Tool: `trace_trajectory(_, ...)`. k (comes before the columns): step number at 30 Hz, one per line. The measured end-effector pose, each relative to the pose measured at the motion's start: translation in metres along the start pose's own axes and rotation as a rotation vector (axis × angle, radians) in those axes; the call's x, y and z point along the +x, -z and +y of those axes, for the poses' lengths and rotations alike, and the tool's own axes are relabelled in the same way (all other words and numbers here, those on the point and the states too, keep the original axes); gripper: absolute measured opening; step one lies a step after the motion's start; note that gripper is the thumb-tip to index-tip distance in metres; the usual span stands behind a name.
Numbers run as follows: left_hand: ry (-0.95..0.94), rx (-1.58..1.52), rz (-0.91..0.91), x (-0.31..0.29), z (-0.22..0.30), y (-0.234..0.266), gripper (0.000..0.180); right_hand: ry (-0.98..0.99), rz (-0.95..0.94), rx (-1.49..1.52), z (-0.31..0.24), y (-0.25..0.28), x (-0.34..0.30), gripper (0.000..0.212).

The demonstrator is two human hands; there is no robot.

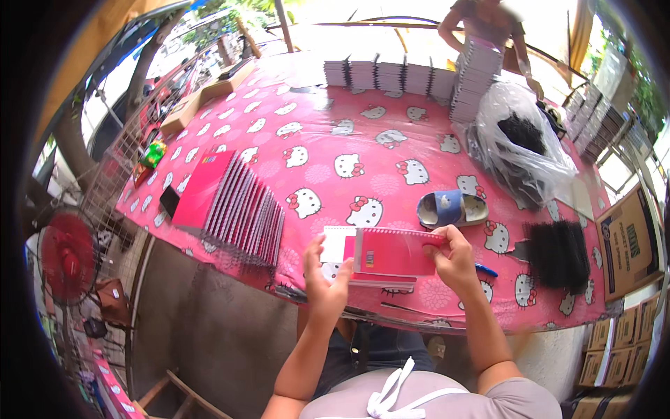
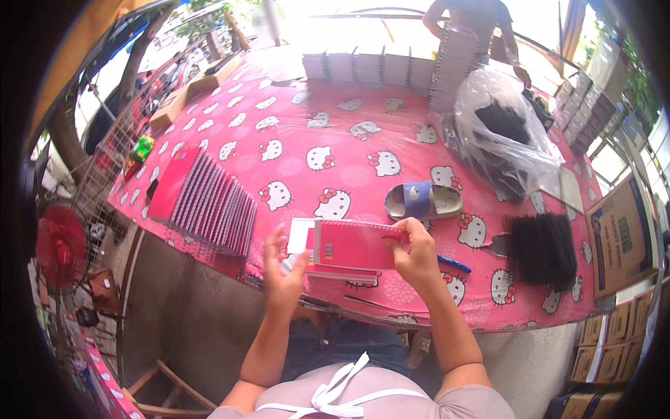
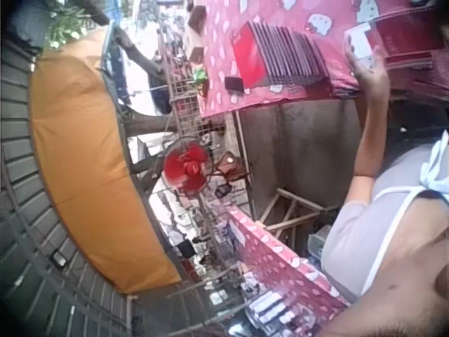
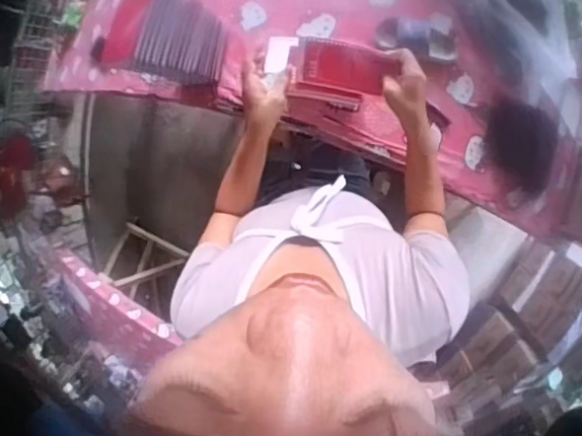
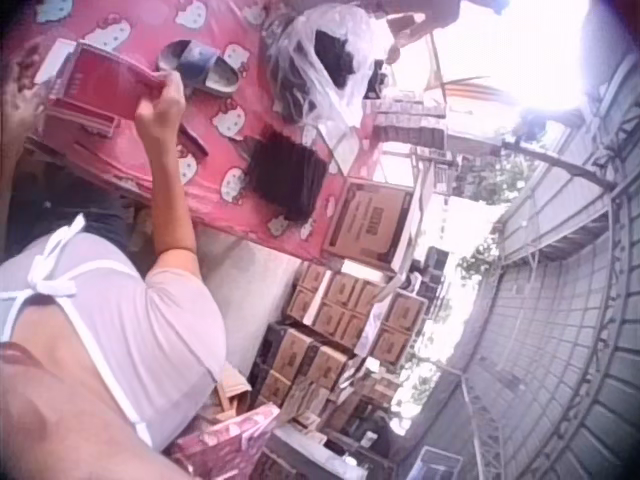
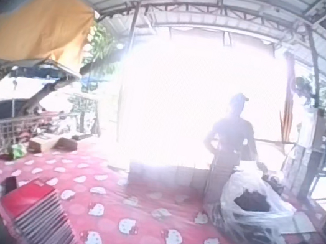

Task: The person uses a pair of pliers to trim the wire bindings of pink notebooks, handling them one at a time and placing them in a stack on a table.

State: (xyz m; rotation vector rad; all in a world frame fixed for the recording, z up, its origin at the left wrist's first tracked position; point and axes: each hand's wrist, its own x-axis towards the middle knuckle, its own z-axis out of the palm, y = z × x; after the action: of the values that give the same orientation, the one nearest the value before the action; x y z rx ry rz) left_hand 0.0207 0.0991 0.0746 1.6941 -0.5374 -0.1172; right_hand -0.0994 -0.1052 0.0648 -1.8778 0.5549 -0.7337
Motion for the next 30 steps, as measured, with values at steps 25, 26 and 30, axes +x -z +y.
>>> trace_trajectory(25, -0.528, 0.308, -0.118, 0.024, 0.037, -0.031, 0.022, -0.415, 0.287, -1.166, 0.09, 0.2, 0.012, 0.024)
trace_trajectory(26, -0.57, 0.315, -0.095, 0.028, 0.037, -0.036, 0.021, -0.402, 0.34, -1.193, 0.094, 0.206, 0.013, 0.017)
trace_trajectory(30, -0.615, 0.329, -0.128, 0.038, 0.029, -0.037, 0.02, 0.12, 0.47, -0.958, 0.043, 0.166, 0.015, 0.022)
